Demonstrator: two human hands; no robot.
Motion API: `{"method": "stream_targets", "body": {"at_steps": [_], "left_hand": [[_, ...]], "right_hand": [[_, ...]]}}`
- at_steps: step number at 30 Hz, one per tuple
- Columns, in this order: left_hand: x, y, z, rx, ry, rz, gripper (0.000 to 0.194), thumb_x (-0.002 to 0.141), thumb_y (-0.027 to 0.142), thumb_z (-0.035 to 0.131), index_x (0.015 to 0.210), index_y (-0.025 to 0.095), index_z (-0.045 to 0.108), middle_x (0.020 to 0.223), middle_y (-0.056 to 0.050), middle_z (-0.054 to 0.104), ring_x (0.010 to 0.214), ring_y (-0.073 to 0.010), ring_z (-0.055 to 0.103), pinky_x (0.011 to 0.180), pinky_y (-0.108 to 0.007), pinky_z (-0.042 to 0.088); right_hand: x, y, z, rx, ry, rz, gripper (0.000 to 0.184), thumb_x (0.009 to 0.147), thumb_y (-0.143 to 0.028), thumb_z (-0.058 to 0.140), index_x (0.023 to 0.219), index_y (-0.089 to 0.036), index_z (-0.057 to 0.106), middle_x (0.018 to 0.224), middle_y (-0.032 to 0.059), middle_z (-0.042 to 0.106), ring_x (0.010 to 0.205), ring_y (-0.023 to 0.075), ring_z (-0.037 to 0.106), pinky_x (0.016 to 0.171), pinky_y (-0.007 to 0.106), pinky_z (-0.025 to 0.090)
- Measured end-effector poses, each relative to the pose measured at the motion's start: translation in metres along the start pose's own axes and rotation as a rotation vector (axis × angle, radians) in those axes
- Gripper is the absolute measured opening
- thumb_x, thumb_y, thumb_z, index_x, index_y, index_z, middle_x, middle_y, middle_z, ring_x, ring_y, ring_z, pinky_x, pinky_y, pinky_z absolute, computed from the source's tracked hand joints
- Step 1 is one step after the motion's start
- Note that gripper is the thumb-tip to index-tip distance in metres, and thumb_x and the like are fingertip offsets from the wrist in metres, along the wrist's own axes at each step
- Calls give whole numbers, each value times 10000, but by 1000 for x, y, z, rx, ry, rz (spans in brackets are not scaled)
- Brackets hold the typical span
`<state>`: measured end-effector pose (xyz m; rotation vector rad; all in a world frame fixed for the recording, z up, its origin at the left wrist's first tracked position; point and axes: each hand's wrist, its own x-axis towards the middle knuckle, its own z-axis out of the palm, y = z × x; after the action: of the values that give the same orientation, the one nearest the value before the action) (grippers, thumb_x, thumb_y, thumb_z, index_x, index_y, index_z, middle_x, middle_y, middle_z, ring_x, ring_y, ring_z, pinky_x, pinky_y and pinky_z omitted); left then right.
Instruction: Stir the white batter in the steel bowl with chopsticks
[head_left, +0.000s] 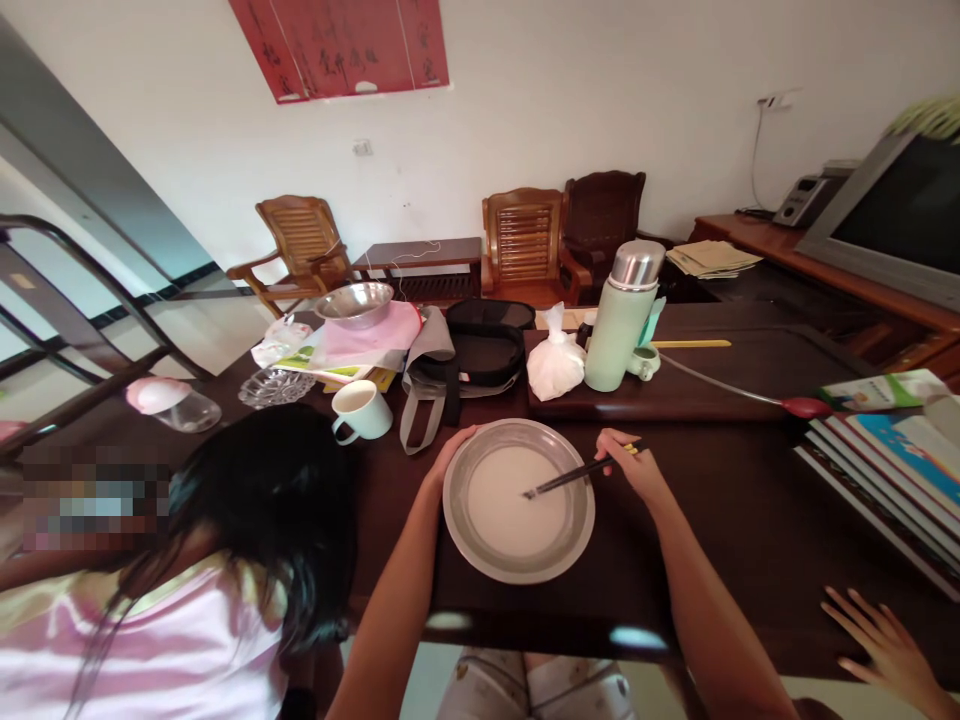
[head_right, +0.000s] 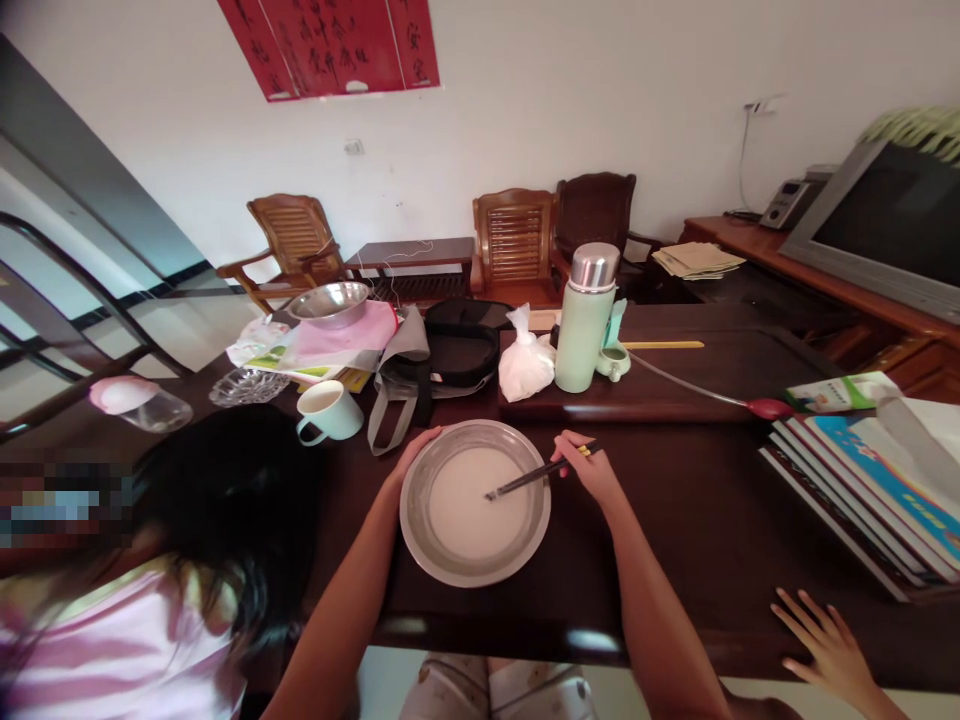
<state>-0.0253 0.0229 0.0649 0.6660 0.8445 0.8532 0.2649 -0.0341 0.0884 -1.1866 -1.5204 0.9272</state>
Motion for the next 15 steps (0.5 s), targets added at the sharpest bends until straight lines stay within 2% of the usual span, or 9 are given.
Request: {"method": "stream_targets", "body": {"at_steps": [4, 7, 10, 15], "left_hand": [[4, -2, -5, 32, -35, 31, 316, 723, 337, 658, 972, 153, 724, 919, -68, 722, 1046, -299, 606, 938, -353, 431], [4, -2, -5, 37, -62, 42, 329, 735, 344, 652, 995, 155, 721, 937, -64, 720, 1044, -293, 609, 941, -347, 428], [2, -1, -3, 43, -54, 49, 322, 733, 333, 650, 987, 148, 723, 944, -66, 719, 1045, -292, 608, 949, -346, 421], [2, -1, -2, 34, -68, 41, 309, 735, 331, 642, 972, 153, 728, 950, -64, 719, 1051, -290, 605, 948, -344, 424]], "right_hand": [[-8, 11, -4, -26, -123, -10, 166, 782, -435, 583, 652, -363, 658, 578, 29, 639, 598, 255, 623, 514, 389, 469], [-10, 12, -6, -18, -75, -20, 128, 772, -441, 591, 684, -373, 654, 562, 21, 630, 598, 258, 616, 521, 390, 478], [-8, 11, -9, 32, -6, -3, 166, 771, -449, 585, 631, -369, 623, 547, 35, 614, 580, 267, 609, 489, 391, 462], [-9, 6, -2, 13, -128, 39, 189, 784, -432, 596, 622, -347, 645, 547, 32, 607, 548, 235, 588, 509, 371, 440]]}}
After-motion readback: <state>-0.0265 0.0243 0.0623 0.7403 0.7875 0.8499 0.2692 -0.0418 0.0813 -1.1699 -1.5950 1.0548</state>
